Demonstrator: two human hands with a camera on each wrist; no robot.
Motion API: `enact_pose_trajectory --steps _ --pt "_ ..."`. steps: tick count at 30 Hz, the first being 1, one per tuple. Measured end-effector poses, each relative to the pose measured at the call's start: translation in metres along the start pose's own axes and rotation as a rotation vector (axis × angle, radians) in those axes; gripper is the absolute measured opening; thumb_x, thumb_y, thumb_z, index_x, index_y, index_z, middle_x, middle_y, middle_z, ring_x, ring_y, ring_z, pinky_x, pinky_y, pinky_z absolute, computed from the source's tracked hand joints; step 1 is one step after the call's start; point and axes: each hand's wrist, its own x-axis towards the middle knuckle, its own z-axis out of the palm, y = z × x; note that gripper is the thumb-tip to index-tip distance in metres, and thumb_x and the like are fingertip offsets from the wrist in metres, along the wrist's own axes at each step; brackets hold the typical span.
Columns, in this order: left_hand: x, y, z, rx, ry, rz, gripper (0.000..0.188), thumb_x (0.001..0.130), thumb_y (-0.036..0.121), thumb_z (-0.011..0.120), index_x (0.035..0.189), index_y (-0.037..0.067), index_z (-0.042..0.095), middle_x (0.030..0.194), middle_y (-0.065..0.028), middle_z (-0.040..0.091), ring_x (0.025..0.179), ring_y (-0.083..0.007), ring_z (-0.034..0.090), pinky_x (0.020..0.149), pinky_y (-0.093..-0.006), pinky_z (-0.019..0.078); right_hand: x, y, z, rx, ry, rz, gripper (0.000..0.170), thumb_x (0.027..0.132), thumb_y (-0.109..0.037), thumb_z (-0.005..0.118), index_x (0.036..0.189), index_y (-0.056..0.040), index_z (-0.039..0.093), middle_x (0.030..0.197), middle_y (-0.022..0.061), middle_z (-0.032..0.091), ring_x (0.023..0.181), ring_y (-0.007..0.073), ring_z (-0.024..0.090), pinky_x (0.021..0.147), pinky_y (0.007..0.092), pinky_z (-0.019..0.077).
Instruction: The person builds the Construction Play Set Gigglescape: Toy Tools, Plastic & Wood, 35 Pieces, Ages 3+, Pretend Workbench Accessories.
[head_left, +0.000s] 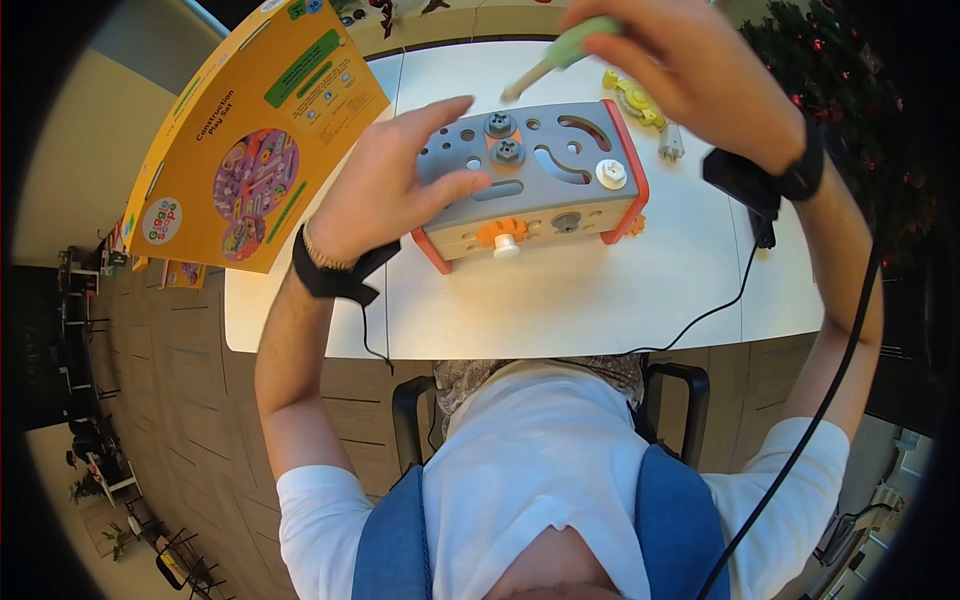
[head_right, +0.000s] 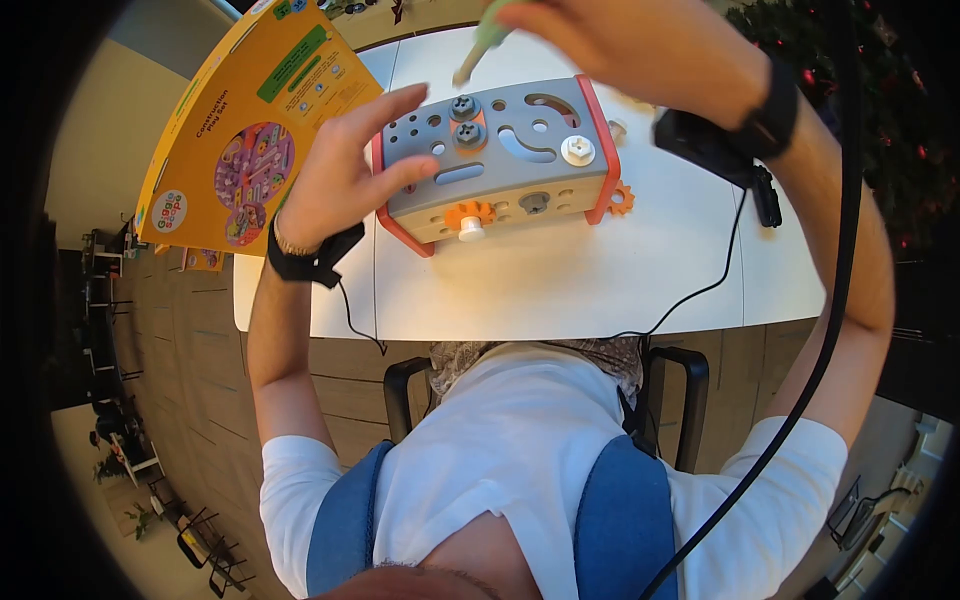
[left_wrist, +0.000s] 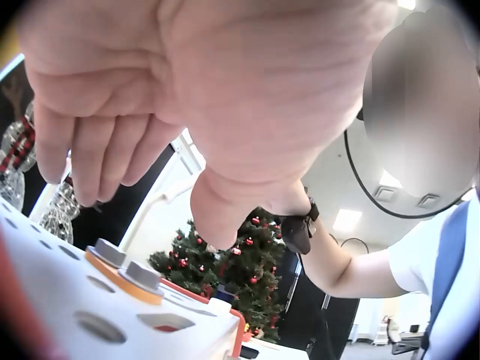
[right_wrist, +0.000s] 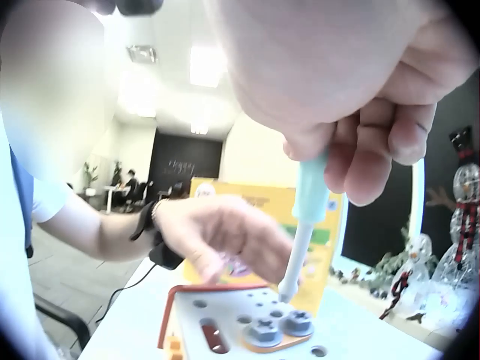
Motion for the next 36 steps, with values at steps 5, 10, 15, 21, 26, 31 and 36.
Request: enact_pose_trajectory --steps 5,10,15,21,26,31,36 --pt "-0.063 -0.017 0.013 0.137 0.160 -0.097 0.091 0.075 0.039 0.089 0.141 -0.009 0.049 0.145 -0.0321 0.050 0.136 -0.0440 0.050 0.110 -0.0425 0.0437 -0.139 0.077 0.013 0.341 0.459 0.684 0.026 0.102 -0.016 0.062 0.122 0.0007 0.063 0.090 0.0045 0.070 0.074 0.0091 0.066 0.063 0.0221 0.0485" --pt "-0.076 -0.019 0.059 -0.330 0.306 -0.286 0.104 0.079 0.038 0.087 0.154 -0.006 0.030 0.148 -0.0288 0.048 0.134 -0.0339 0.053 0.102 -0.0458 0.0496 -0.262 0.126 0.124 0.238 0.701 1.029 0.025 0.097 -0.014 0.067 0.117 0.0012 0.065 0.087 0.0058 0.072 0.076 0.0113 0.071 0.065 0.0239 0.0530" --pt "-0.066 0.003 0.070 -0.586 0.321 -0.435 0.096 0.087 0.028 0.081 0.158 -0.002 0.024 0.142 -0.0232 0.053 0.108 -0.0231 0.067 0.068 -0.0282 0.0602 -0.274 0.103 0.145 -0.031 0.527 1.129 0.028 0.091 -0.014 0.074 0.113 0.0010 0.067 0.090 0.0111 0.076 0.078 0.0170 0.074 0.072 0.0293 0.0573" --pt "-0.067 0.002 0.078 -0.555 0.417 -0.428 0.080 0.089 0.022 0.078 0.154 0.003 0.036 0.130 -0.0194 0.059 0.089 -0.0153 0.067 0.052 -0.0229 0.0548 -0.243 0.081 0.154 -0.308 0.386 1.127 0.046 0.079 -0.032 0.086 0.109 -0.0019 0.068 0.097 0.0137 0.076 0.089 0.0262 0.075 0.081 0.0372 0.0577" --pt "-0.065 0.006 0.080 -0.626 0.460 -0.500 0.059 0.087 0.017 0.079 0.137 0.006 0.050 0.110 -0.0122 0.065 0.079 -0.0106 0.065 0.051 -0.0211 0.0513 -0.169 0.118 0.144 -0.151 0.340 1.211 0.059 0.079 -0.047 0.082 0.112 -0.0012 0.067 0.104 0.0183 0.075 0.095 0.0323 0.074 0.083 0.0403 0.0578" --pt "-0.069 0.000 0.084 -0.653 0.503 -0.473 0.054 0.086 0.015 0.080 0.132 0.006 0.053 0.104 -0.0101 0.066 0.072 -0.0084 0.063 0.050 -0.0205 0.0486 -0.129 0.183 0.172 -0.269 -0.141 1.198 0.070 0.074 -0.049 0.079 0.117 0.0033 0.064 0.102 0.0259 0.073 0.099 0.0409 0.072 0.087 0.0470 0.0567" --pt "-0.073 -0.011 0.089 -0.505 0.487 -0.385 0.052 0.089 0.012 0.076 0.134 0.009 0.050 0.106 -0.0091 0.064 0.079 -0.0115 0.066 0.051 -0.0227 0.0550 -0.130 0.220 0.146 1.164 0.172 1.286 0.045 0.091 -0.026 0.071 0.125 0.0010 0.060 0.105 0.0148 0.073 0.092 0.0234 0.072 0.074 0.0317 0.0596"
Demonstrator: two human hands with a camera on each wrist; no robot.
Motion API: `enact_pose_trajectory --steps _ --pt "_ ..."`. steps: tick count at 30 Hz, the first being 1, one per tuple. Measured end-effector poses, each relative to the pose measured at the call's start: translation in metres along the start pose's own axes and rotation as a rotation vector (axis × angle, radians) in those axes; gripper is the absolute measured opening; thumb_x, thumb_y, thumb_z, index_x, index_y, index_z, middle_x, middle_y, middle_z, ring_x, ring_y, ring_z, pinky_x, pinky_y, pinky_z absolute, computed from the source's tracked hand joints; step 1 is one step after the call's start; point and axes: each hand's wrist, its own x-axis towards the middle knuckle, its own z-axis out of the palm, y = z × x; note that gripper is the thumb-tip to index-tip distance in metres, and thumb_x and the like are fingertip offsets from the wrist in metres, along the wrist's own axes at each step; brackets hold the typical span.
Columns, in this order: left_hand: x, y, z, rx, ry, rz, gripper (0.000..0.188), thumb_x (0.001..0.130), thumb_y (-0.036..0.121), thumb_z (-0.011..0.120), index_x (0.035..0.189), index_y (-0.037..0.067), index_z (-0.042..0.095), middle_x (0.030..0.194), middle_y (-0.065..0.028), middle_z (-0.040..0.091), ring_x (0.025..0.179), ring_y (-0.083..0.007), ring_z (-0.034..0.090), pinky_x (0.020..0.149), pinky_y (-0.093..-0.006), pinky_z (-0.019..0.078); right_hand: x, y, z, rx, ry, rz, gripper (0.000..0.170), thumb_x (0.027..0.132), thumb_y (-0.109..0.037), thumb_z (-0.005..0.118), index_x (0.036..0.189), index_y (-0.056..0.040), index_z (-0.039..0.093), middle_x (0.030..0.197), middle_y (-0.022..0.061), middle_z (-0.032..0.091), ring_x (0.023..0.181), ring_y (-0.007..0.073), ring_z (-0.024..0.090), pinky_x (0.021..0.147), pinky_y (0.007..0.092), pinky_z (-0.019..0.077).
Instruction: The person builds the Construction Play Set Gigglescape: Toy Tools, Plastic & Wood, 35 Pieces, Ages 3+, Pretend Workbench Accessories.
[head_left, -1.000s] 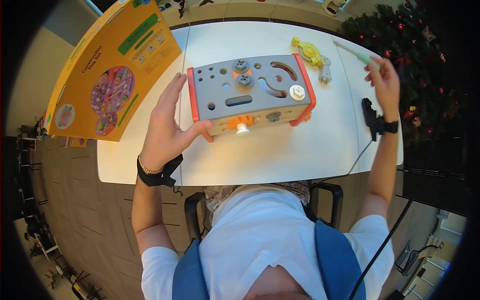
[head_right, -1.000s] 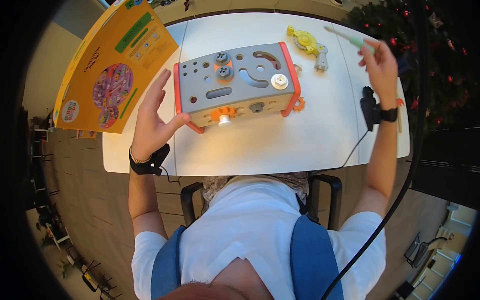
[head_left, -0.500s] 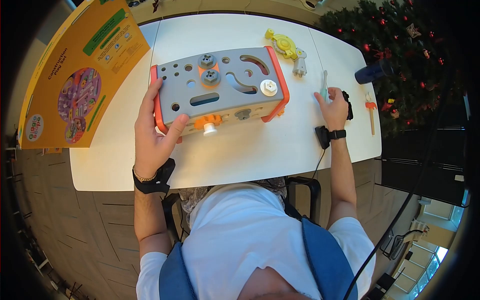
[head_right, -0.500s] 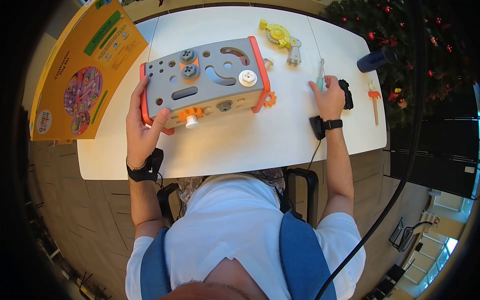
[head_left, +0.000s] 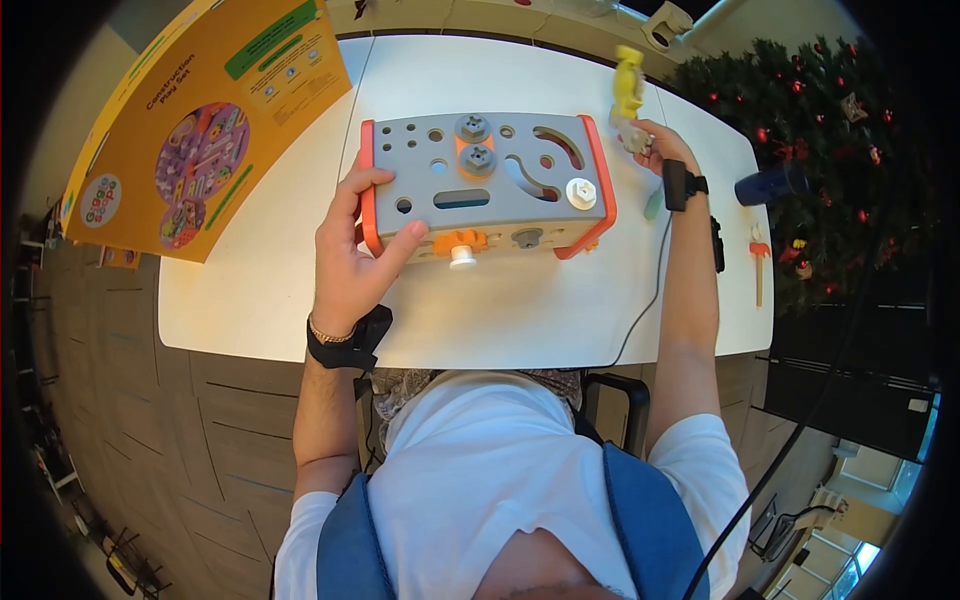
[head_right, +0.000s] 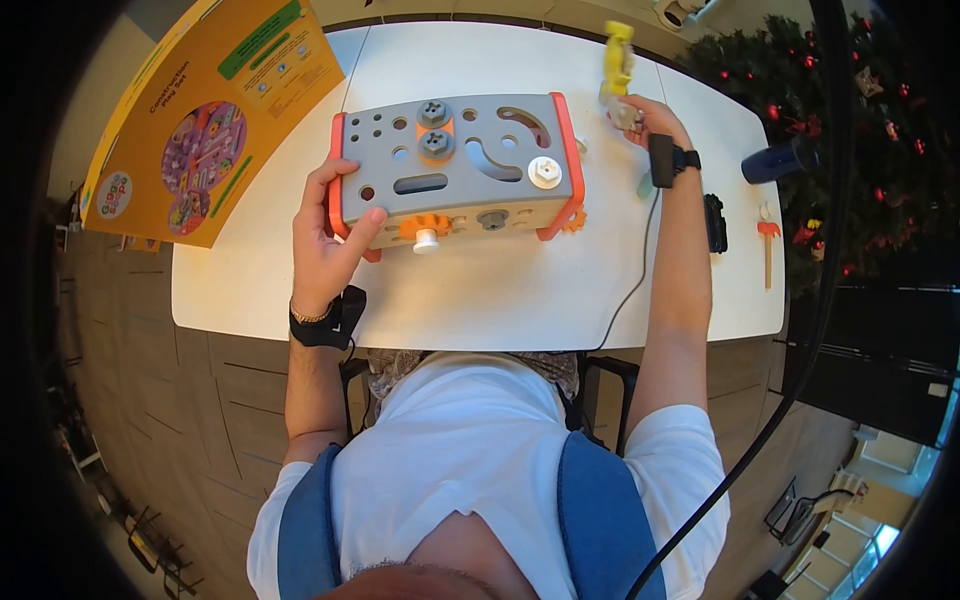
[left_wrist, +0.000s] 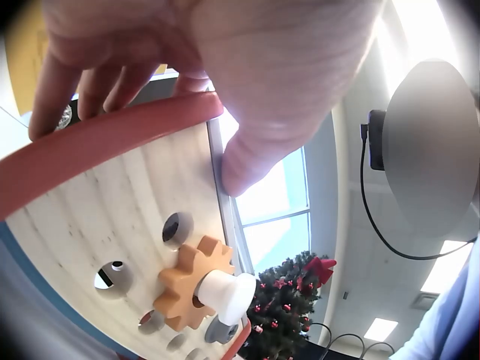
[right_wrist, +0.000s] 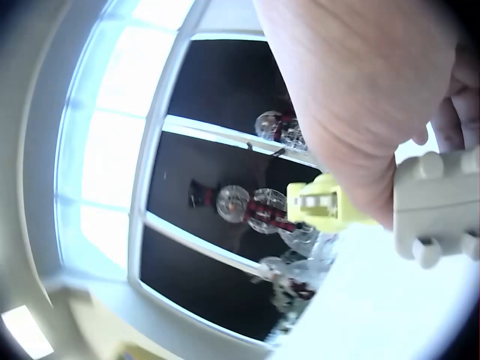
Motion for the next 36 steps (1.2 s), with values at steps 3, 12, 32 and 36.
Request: enact_pose_trajectory --steps 3,12,32,36 --pt "0.002 0.005 0.001 -0.042 0.010 -0.023 0.052 0.086 0.013 0.079 0.131 0.007 0.053 0.116 -0.0130 0.064 0.094 -0.0165 0.066 0.071 -0.0282 0.0562 -0.010 -0.002 0.014 0.679 -0.283 -0.194 0.042 0.096 -0.013 0.069 0.131 0.0016 0.053 0.119 0.0175 0.067 0.107 0.0299 0.068 0.090 0.0368 0.0595" --pt "0.002 0.009 0.001 -0.057 0.028 -0.055 0.053 0.081 0.016 0.084 0.125 0.006 0.057 0.127 -0.0174 0.063 0.106 -0.0235 0.069 0.086 -0.0343 0.0592 -0.085 -0.107 0.136 -0.014 -0.344 -0.753 0.039 0.096 -0.028 0.074 0.123 -0.0023 0.060 0.116 0.0101 0.068 0.103 0.0156 0.067 0.084 0.0339 0.0569" --pt "0.002 -0.003 -0.003 0.127 0.138 0.207 0.057 0.077 0.034 0.087 0.124 0.014 0.060 0.142 -0.0317 0.055 0.111 -0.0293 0.071 0.082 -0.0324 0.0562 -0.152 -0.120 0.289 -0.602 -0.467 -0.986 0.047 0.078 -0.011 0.086 0.116 -0.0066 0.058 0.097 0.0037 0.068 0.087 0.0113 0.063 0.077 0.0267 0.0525" --pt "0.003 -0.004 -0.003 0.139 0.102 0.167 0.063 0.077 0.034 0.087 0.128 0.010 0.059 0.144 -0.0267 0.056 0.112 -0.0288 0.068 0.090 -0.0350 0.0522 -0.117 -0.104 0.273 -0.736 -0.505 -1.131 0.057 0.089 -0.018 0.079 0.139 -0.0070 0.053 0.121 0.0105 0.069 0.109 0.0173 0.069 0.093 0.0330 0.0559"
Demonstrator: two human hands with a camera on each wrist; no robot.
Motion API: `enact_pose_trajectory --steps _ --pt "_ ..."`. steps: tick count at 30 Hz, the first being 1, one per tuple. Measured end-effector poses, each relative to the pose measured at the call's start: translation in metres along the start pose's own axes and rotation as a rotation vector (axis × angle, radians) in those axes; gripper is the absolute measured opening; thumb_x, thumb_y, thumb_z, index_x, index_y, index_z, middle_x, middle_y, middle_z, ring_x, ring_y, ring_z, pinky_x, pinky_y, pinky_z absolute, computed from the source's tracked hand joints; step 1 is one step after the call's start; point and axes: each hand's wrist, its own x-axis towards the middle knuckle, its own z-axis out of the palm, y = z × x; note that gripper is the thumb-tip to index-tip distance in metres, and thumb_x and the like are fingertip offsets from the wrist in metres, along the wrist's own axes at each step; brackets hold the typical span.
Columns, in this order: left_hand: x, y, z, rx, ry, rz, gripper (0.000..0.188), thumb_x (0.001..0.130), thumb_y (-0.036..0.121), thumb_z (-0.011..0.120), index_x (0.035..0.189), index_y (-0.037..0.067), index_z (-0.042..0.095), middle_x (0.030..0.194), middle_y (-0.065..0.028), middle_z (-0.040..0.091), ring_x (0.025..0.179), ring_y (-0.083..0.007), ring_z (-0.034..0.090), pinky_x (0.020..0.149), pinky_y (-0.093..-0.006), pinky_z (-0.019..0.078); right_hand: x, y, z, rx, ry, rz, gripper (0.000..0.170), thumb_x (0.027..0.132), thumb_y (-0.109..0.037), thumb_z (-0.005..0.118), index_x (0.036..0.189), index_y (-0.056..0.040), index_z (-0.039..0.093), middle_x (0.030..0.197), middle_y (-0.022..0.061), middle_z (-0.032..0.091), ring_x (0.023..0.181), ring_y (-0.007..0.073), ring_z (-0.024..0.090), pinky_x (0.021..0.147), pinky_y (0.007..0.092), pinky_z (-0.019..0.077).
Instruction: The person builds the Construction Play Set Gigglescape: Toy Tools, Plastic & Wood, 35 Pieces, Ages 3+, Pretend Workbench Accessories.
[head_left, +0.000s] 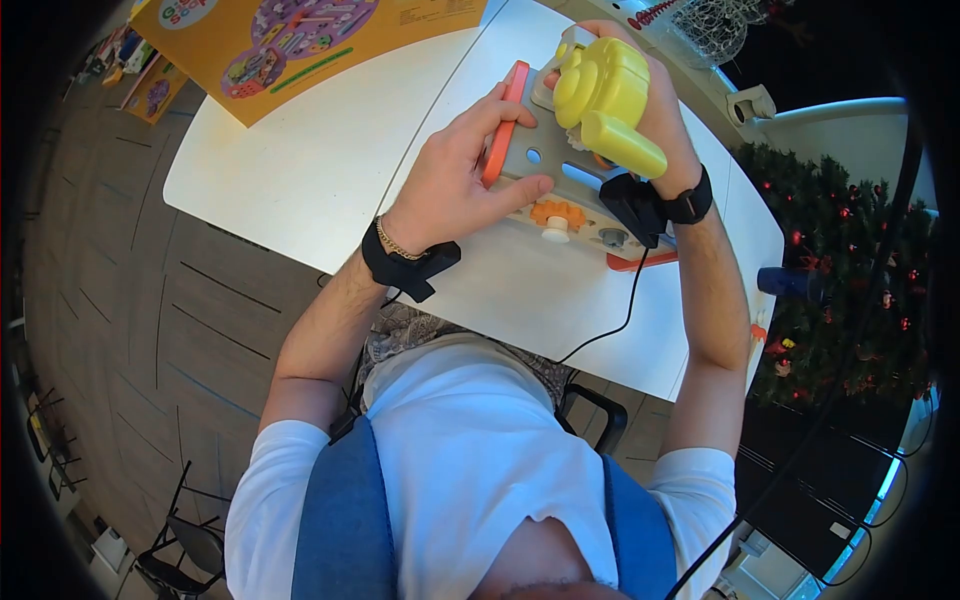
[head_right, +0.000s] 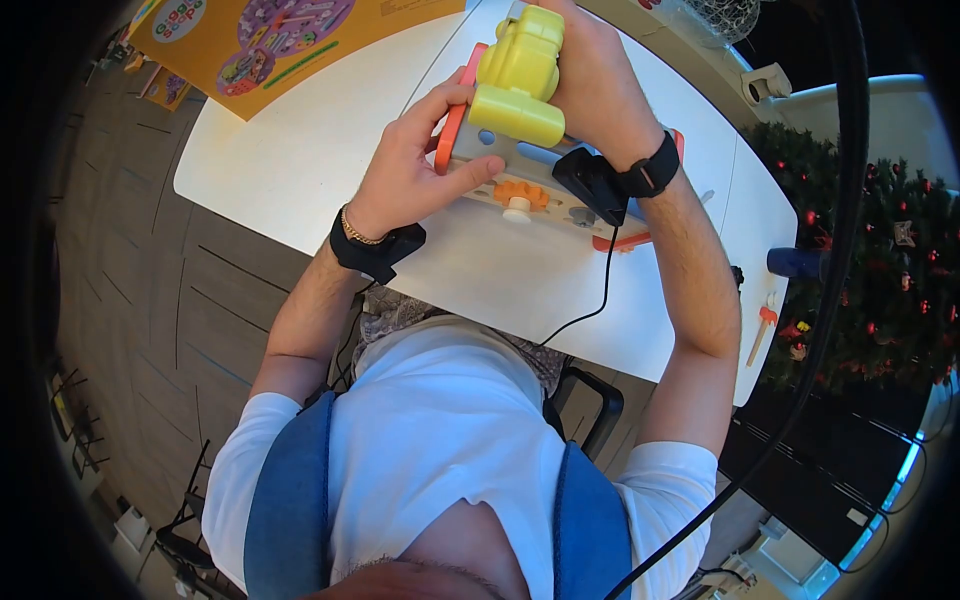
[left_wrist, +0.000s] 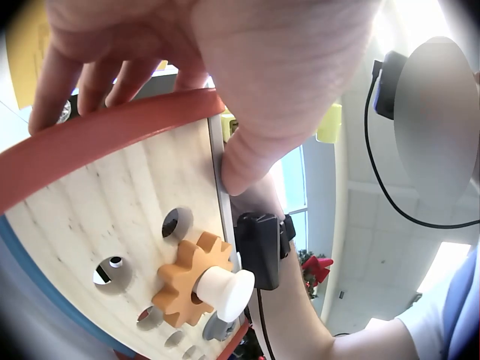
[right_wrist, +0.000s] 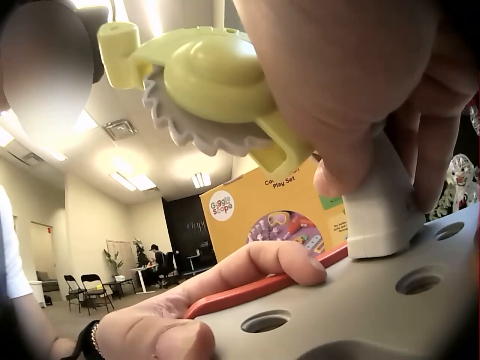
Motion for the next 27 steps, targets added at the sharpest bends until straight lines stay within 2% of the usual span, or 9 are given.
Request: enact_pose_trajectory --steps 1,3,5,10,12,15,19,22,27 --pt "-0.001 -0.001 0.001 0.021 0.020 0.021 0.059 0.075 0.037 0.087 0.123 0.014 0.060 0.142 -0.0307 0.055 0.100 -0.0284 0.073 0.078 -0.0333 0.0554 0.002 0.002 0.001 -0.082 0.019 -0.052 0.058 0.087 -0.014 0.079 0.138 -0.0057 0.053 0.116 0.0099 0.071 0.106 0.0163 0.069 0.092 0.0328 0.0561" --pt "-0.004 0.000 0.001 0.030 -0.012 -0.019 0.061 0.075 0.038 0.087 0.123 0.013 0.060 0.140 -0.0300 0.056 0.102 -0.0276 0.072 0.079 -0.0346 0.0550 -0.004 -0.002 0.006 -0.153 0.062 -0.087 0.058 0.085 -0.010 0.080 0.137 -0.0044 0.054 0.112 0.0092 0.072 0.103 0.0154 0.070 0.091 0.0325 0.0562" --pt "0.005 0.003 -0.005 0.050 -0.052 -0.018 0.062 0.075 0.039 0.088 0.124 0.013 0.060 0.139 -0.0293 0.058 0.103 -0.0268 0.072 0.081 -0.0359 0.0546 0.001 -0.029 0.008 0.155 0.053 0.095 0.045 0.078 -0.012 0.085 0.113 -0.0073 0.057 0.096 0.0053 0.068 0.085 0.0135 0.063 0.078 0.0276 0.0526" --pt "0.031 -0.017 -0.034 -0.068 -0.184 -0.105 0.092 0.082 0.059 0.079 0.147 0.003 0.046 0.141 -0.0258 0.056 0.134 -0.0339 0.054 0.105 -0.0432 0.0470 -0.008 -0.037 -0.001 -0.184 0.042 0.069 0.053 0.086 -0.016 0.080 0.130 -0.0072 0.052 0.116 0.0182 0.070 0.101 0.0304 0.071 0.086 0.0396 0.0557" --pt "0.050 -0.037 -0.035 -0.052 -0.190 -0.058 0.095 0.084 0.061 0.076 0.150 0.002 0.043 0.143 -0.0257 0.055 0.136 -0.0361 0.052 0.109 -0.0444 0.0441 -0.034 -0.043 -0.007 -0.614 0.317 -0.173 0.043 0.086 -0.011 0.079 0.124 -0.0008 0.062 0.094 0.0069 0.073 0.084 0.0122 0.069 0.076 0.0286 0.0561" --pt "0.064 -0.062 -0.035 -0.058 -0.241 0.016 0.086 0.092 0.057 0.068 0.151 0.001 0.041 0.145 -0.0248 0.053 0.139 -0.0357 0.049 0.114 -0.0446 0.0404 -0.102 -0.116 -0.024 -0.225 0.181 0.431 0.023 0.088 -0.021 0.079 0.086 -0.0006 0.069 0.058 0.0067 0.065 0.052 0.0182 0.066 0.051 0.0308 0.0510" --pt "0.062 -0.060 -0.041 -0.117 -0.391 -0.024 0.062 0.100 0.043 0.063 0.143 0.000 0.050 0.136 -0.0175 0.061 0.130 -0.0275 0.057 0.110 -0.0400 0.0439 -0.167 -0.104 0.030 -0.034 0.093 0.656 0.056 0.081 -0.033 0.087 0.114 0.0079 0.066 0.083 0.0179 0.074 0.073 0.0236 0.075 0.067 0.0327 0.0598" --pt "0.054 -0.064 -0.051 -0.192 -0.348 -0.081 0.050 0.103 0.038 0.061 0.135 0.000 0.056 0.127 -0.0120 0.066 0.119 -0.0205 0.061 0.104 -0.0351 0.0468 -0.177 -0.092 0.057 0.124 0.383 0.695 0.079 0.080 -0.037 0.087 0.132 0.0122 0.052 0.105 0.0287 0.071 0.097 0.0370 0.073 0.084 0.0378 0.0593" --pt "0.025 -0.054 -0.051 -0.177 -0.145 -0.117 0.044 0.102 0.036 0.062 0.127 0.000 0.061 0.122 -0.0099 0.067 0.113 -0.0185 0.062 0.099 -0.0338 0.0479 -0.163 -0.090 0.069 -0.021 0.357 0.695 0.086 0.082 -0.035 0.085 0.141 0.0133 0.045 0.129 0.0347 0.061 0.118 0.0412 0.064 0.100 0.0428 0.0521"
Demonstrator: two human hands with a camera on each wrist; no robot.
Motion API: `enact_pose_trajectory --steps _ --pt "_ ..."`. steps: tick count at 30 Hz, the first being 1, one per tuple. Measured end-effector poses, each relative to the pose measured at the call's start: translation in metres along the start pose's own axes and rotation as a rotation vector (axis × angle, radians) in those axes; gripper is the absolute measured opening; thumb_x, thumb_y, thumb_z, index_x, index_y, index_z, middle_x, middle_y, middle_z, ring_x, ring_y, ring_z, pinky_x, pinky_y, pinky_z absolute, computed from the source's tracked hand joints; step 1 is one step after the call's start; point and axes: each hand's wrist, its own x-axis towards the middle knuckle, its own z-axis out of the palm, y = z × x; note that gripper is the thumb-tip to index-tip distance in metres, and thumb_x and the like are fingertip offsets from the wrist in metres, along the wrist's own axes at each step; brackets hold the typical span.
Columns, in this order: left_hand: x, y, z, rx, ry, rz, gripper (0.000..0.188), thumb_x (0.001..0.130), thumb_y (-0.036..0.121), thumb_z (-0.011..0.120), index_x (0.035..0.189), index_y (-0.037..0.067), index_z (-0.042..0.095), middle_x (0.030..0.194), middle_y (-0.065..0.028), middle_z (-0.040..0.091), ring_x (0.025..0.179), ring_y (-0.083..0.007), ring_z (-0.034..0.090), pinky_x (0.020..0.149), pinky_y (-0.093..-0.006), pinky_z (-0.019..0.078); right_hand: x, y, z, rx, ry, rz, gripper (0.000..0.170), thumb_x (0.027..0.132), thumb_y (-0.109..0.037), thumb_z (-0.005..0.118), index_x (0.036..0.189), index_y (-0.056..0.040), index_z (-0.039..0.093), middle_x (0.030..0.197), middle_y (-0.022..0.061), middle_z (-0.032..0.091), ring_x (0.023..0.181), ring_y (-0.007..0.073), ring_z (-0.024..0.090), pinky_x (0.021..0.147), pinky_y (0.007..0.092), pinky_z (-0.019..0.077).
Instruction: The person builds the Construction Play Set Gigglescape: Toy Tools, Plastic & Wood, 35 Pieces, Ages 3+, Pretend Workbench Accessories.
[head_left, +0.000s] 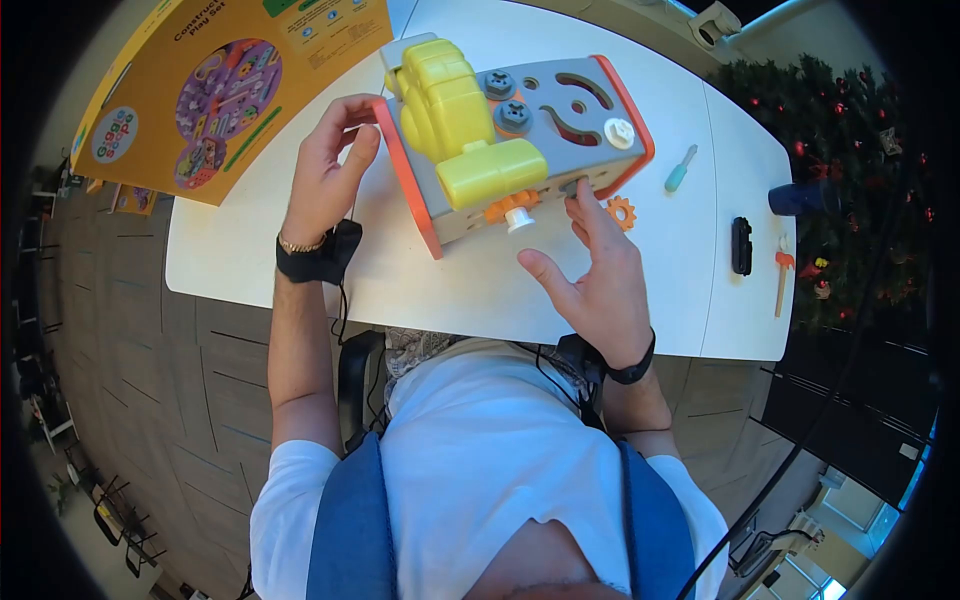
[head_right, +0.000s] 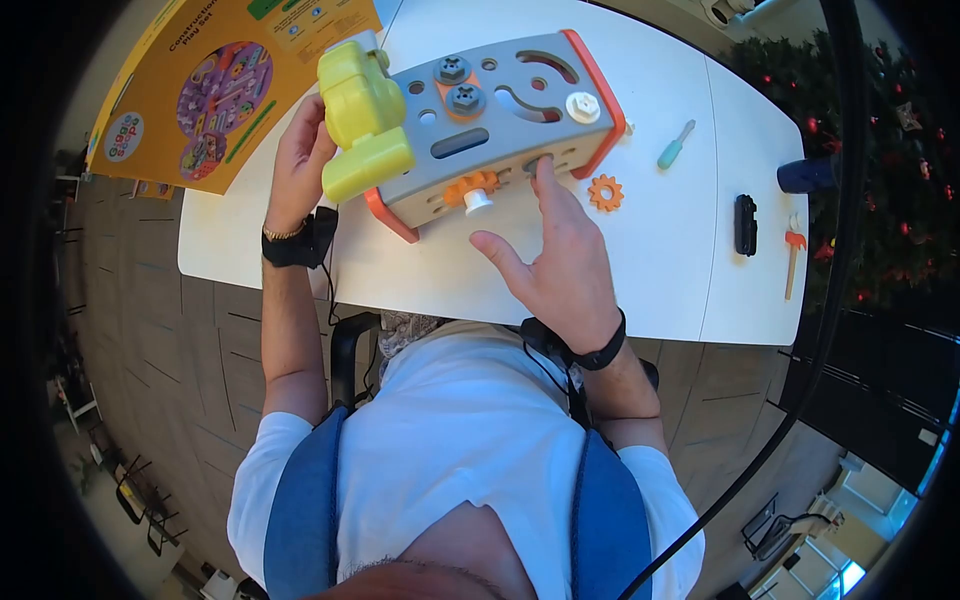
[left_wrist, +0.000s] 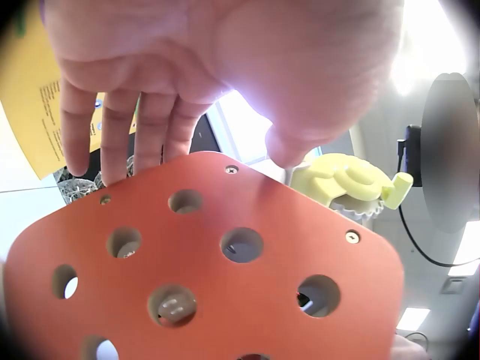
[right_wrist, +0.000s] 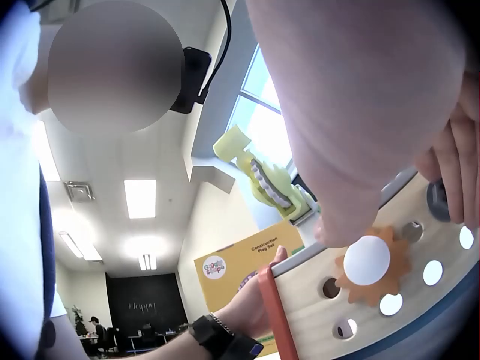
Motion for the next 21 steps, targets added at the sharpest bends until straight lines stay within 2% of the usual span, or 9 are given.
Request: enact_pose_trajectory --steps 2,5,9,11,12,14,19,20,21 --pt "-0.010 0.007 0.001 -0.038 0.002 -0.042 0.049 0.099 0.034 0.068 0.131 -0.001 0.056 0.127 -0.0121 0.065 0.121 -0.0207 0.060 0.106 -0.0367 0.0453 0.009 0.010 0.008 -0.005 -0.068 -0.181 0.093 0.083 -0.034 0.084 0.148 0.0122 0.036 0.141 0.0344 0.052 0.131 0.0427 0.055 0.108 0.0434 0.0455" --pt "-0.021 0.008 0.010 -0.035 0.050 -0.076 0.072 0.088 0.034 0.081 0.140 -0.001 0.045 0.139 -0.0162 0.057 0.136 -0.0250 0.051 0.117 -0.0421 0.0358 0.008 0.024 0.023 0.127 -0.020 -0.243 0.098 0.084 -0.031 0.083 0.153 0.0104 0.027 0.148 0.0327 0.045 0.137 0.0431 0.048 0.113 0.0436 0.0413" --pt "-0.028 0.007 0.021 -0.071 0.088 -0.038 0.075 0.086 0.036 0.082 0.140 -0.002 0.046 0.139 -0.0165 0.058 0.132 -0.0253 0.054 0.115 -0.0416 0.0385 0.002 0.039 0.033 0.178 -0.078 -0.237 0.101 0.084 -0.028 0.084 0.156 0.0086 0.023 0.151 0.0326 0.043 0.139 0.0429 0.047 0.115 0.0443 0.0395" --pt "-0.034 0.012 0.024 0.047 0.124 -0.022 0.071 0.085 0.036 0.083 0.135 -0.004 0.053 0.129 -0.0158 0.065 0.124 -0.0252 0.060 0.110 -0.0406 0.0435 -0.003 0.040 0.038 0.534 -0.127 -0.079 0.098 0.084 -0.024 0.082 0.156 0.0069 0.024 0.151 0.0325 0.043 0.142 0.0402 0.045 0.114 0.0438 0.0396" --pt "-0.039 0.016 0.025 0.048 0.121 -0.024 0.071 0.085 0.036 0.083 0.135 -0.004 0.053 0.129 -0.0158 0.065 0.124 -0.0252 0.060 0.110 -0.0406 0.0435 -0.004 0.041 0.037 0.537 -0.126 -0.076 0.098 0.084 -0.024 0.082 0.156 0.0069 0.024 0.151 0.0325 0.043 0.142 0.0402 0.045 0.114 0.0438 0.0396" --pt "-0.054 0.025 0.023 0.150 0.051 -0.013 0.065 0.084 0.039 0.082 0.126 -0.005 0.062 0.117 -0.0144 0.071 0.114 -0.0236 0.066 0.104 -0.0391 0.0484 -0.005 0.045 0.031 0.400 0.013 -0.124 0.096 0.085 -0.019 0.080 0.158 0.0045 0.022 0.149 0.0308 0.047 0.142 0.0373 0.046 0.113 0.0428 0.0409" --pt "-0.063 0.033 0.012 -0.239 -0.256 -0.184 0.067 0.084 0.049 0.077 0.122 -0.005 0.068 0.118 -0.0162 0.073 0.112 -0.0248 0.069 0.101 -0.0389 0.0510 0.004 0.067 -0.007 0.419 -0.042 -0.111 0.116 0.078 -0.021 0.084 0.162 -0.0008 0.007 0.154 0.0247 0.041 0.136 0.0333 0.051 0.111 0.0439 0.0422" --pt "-0.059 0.032 0.010 -0.334 -0.355 -0.243 0.067 0.084 0.049 0.076 0.123 -0.005 0.068 0.118 -0.0164 0.073 0.112 -0.0259 0.070 0.102 -0.0394 0.0513 0.005 0.071 -0.016 0.561 -0.147 -0.130 0.119 0.077 -0.021 0.086 0.163 -0.0011 0.005 0.155 0.0234 0.040 0.135 0.0328 0.051 0.111 0.0440 0.0424" --pt "-0.052 0.029 0.008 -0.327 -0.375 -0.260 0.074 0.084 0.053 0.076 0.129 -0.005 0.064 0.127 -0.0175 0.069 0.122 -0.0275 0.065 0.107 -0.0414 0.0477 0.006 0.072 -0.021 0.702 -0.251 -0.149 0.122 0.076 -0.022 0.087 0.163 -0.0014 0.004 0.156 0.0222 0.038 0.134 0.0322 0.051 0.110 0.0442 0.0426"
